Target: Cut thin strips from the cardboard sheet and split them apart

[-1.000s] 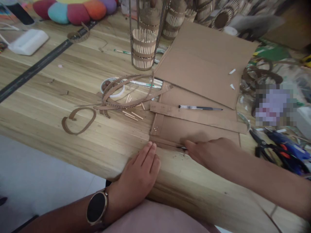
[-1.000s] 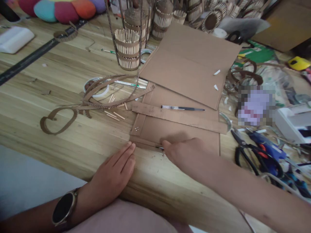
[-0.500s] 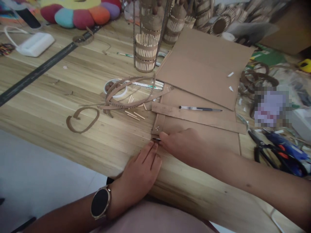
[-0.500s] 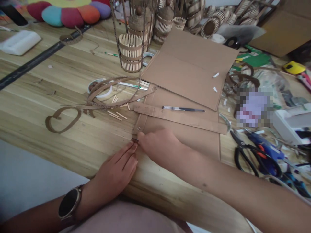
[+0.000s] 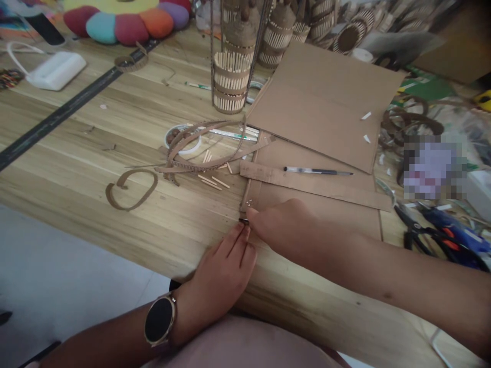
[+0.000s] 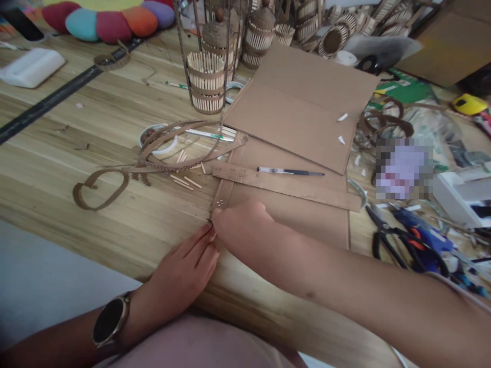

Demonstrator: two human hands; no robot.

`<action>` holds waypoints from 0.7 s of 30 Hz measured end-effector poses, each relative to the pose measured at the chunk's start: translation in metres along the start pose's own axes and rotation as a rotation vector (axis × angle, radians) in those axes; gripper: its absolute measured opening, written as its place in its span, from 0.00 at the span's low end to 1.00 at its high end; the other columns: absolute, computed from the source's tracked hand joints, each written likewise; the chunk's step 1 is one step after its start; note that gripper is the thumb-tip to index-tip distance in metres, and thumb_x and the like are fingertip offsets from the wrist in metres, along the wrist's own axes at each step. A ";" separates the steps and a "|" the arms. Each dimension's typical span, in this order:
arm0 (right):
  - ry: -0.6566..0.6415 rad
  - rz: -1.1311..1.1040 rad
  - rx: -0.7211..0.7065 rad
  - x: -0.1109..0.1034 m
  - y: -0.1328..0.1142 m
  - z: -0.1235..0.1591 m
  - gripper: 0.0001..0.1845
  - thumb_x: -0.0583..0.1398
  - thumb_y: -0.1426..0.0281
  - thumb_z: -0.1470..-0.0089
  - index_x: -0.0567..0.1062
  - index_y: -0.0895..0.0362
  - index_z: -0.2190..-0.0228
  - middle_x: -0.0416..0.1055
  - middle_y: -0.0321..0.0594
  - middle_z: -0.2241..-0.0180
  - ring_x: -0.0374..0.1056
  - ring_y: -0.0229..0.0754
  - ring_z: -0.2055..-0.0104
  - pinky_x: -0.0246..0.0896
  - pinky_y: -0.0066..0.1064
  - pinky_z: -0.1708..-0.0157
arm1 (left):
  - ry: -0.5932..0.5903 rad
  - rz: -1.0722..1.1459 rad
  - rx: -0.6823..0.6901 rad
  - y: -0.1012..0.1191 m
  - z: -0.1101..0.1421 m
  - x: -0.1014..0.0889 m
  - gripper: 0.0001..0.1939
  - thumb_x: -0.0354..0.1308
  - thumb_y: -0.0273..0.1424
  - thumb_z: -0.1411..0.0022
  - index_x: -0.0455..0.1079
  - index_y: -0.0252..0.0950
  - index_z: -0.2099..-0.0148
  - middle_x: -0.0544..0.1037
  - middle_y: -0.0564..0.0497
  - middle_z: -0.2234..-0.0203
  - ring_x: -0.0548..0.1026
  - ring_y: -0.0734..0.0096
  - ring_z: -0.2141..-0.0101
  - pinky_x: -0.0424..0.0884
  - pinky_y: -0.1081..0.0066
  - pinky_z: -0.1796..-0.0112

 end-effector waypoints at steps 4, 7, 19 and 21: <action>0.031 0.007 -0.027 0.009 0.003 0.001 0.15 0.57 0.85 0.50 0.74 0.59 0.63 0.75 0.40 0.76 0.73 0.43 0.78 0.50 0.28 0.86 | -0.004 -0.001 0.003 -0.001 -0.001 -0.001 0.09 0.48 0.21 0.33 0.69 0.30 0.61 0.79 0.36 0.53 0.77 0.56 0.50 0.77 0.64 0.56; 0.016 0.005 -0.012 0.016 0.005 0.003 0.15 0.57 0.85 0.51 0.74 0.58 0.63 0.75 0.40 0.76 0.73 0.44 0.77 0.52 0.27 0.86 | -0.007 0.005 0.007 -0.001 -0.001 -0.001 0.10 0.47 0.21 0.32 0.69 0.30 0.62 0.79 0.37 0.53 0.77 0.56 0.49 0.77 0.64 0.55; -0.042 -0.060 0.226 0.066 0.038 0.066 0.16 0.54 0.81 0.44 0.71 0.55 0.56 0.77 0.38 0.76 0.75 0.46 0.76 0.45 0.28 0.83 | -0.036 0.010 0.045 -0.001 -0.003 -0.007 0.12 0.46 0.21 0.31 0.71 0.28 0.60 0.79 0.36 0.53 0.77 0.57 0.50 0.77 0.64 0.51; -0.014 -0.085 0.211 0.067 0.039 0.064 0.10 0.54 0.77 0.41 0.72 0.54 0.60 0.76 0.37 0.76 0.75 0.46 0.75 0.48 0.28 0.82 | -0.002 0.007 0.026 0.000 -0.006 -0.012 0.13 0.45 0.23 0.30 0.71 0.28 0.61 0.80 0.36 0.55 0.78 0.57 0.50 0.77 0.64 0.52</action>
Point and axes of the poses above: each hand's wrist, its own z-axis away from the middle knuckle, its own x-axis out of the palm, y = z × x, the point moved 3 cm from there along -z, towards the middle knuckle
